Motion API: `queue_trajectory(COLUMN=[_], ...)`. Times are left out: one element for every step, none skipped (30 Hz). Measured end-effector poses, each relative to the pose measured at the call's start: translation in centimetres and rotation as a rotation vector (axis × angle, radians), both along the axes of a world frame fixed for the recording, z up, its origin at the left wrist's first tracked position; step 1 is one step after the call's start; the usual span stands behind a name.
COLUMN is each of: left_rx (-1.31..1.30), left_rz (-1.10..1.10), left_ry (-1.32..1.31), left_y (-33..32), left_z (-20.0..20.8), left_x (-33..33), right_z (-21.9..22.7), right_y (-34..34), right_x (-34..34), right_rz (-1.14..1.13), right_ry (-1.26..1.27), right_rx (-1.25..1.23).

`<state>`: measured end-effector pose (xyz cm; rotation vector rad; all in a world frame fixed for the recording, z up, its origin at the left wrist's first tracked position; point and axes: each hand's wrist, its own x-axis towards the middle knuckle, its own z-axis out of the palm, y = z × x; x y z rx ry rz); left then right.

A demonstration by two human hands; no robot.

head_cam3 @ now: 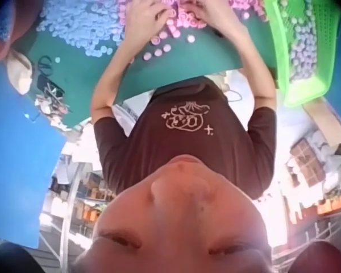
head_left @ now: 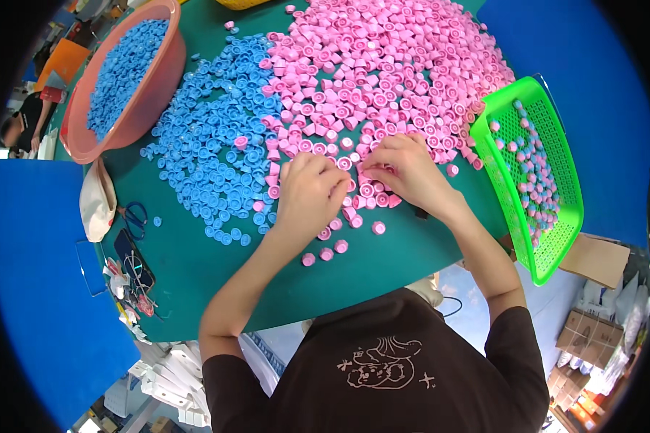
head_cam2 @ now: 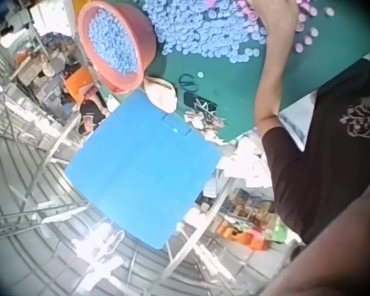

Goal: Assembling pink and blue plastic toy parts by hand and using a small mallet to press them together.

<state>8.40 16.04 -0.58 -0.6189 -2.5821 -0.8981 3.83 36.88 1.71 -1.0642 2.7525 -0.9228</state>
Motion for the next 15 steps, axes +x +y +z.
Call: queue_trajectory(left_rx=[0.009, 0.017, -0.008, -0.007, 0.001, 0.009, 0.012, 0.034, 0.057, 0.066, 0.067, 0.068, 0.078, 0.085, 0.055], left_rz=[0.012, 0.025, 0.038, 0.037, 0.044, 0.052, 0.052, 0.076, 0.099, 0.089, 0.056, 0.023, -0.047, -0.050, -0.078], left_ry=[-0.045, -0.089, -0.082, -0.087, -0.088, -0.089, -0.090, -0.075, -0.058, -0.053, -0.063, -0.071, -0.058, -0.051, -0.068], left_y=[0.0, 0.1, 0.2, 0.3, 0.4, 0.5, 0.4, 0.1, -0.3, -0.3, -0.5, -0.4, -0.3, 0.1, 0.8], left_z=[-0.2, -0.3, -0.2, -0.2, -0.1, 0.1, 0.1, 0.1, 0.2, 0.4, 0.6, 0.9, 0.7, 0.9, 1.2], left_x=[-0.2, -0.5, -0.8, -0.8, -0.9, -0.9, -0.9, -0.9, -0.8, -0.7, -0.4, 0.0, 0.4, 1.1, 1.7], right_z=[-0.4, -0.7, -0.9, -0.9, -0.8, -0.7, -0.3, 0.2, 0.5, 0.2, -0.2, -0.6, -1.1, -1.1, -1.1], right_y=[-0.1, -0.2, -0.2, -0.3, -0.3, -0.3, -0.2, 0.0, 0.1, 0.3, 0.3, 0.0, -0.3, -0.6, -0.8], right_x=[-0.2, -0.3, -0.5, -0.4, -0.3, -0.3, -0.1, 0.1, 0.3, 0.5, 0.6, 0.7, 0.5, 0.5, 0.4], right_rz=[-0.033, -0.067, -0.064, -0.065, -0.073, -0.080, -0.080, -0.033, 0.013, 0.017, 0.000, -0.017, -0.018, -0.034, -0.050], right_ry=[0.005, 0.011, 0.051, 0.046, 0.032, 0.020, 0.018, -0.020, -0.057, -0.053, -0.018, 0.019, 0.021, 0.037, 0.054], right_rx=[-0.004, -0.008, -0.020, -0.019, -0.031, -0.042, -0.039, -0.021, -0.002, -0.014, -0.025, -0.035, -0.045, -0.043, -0.041])
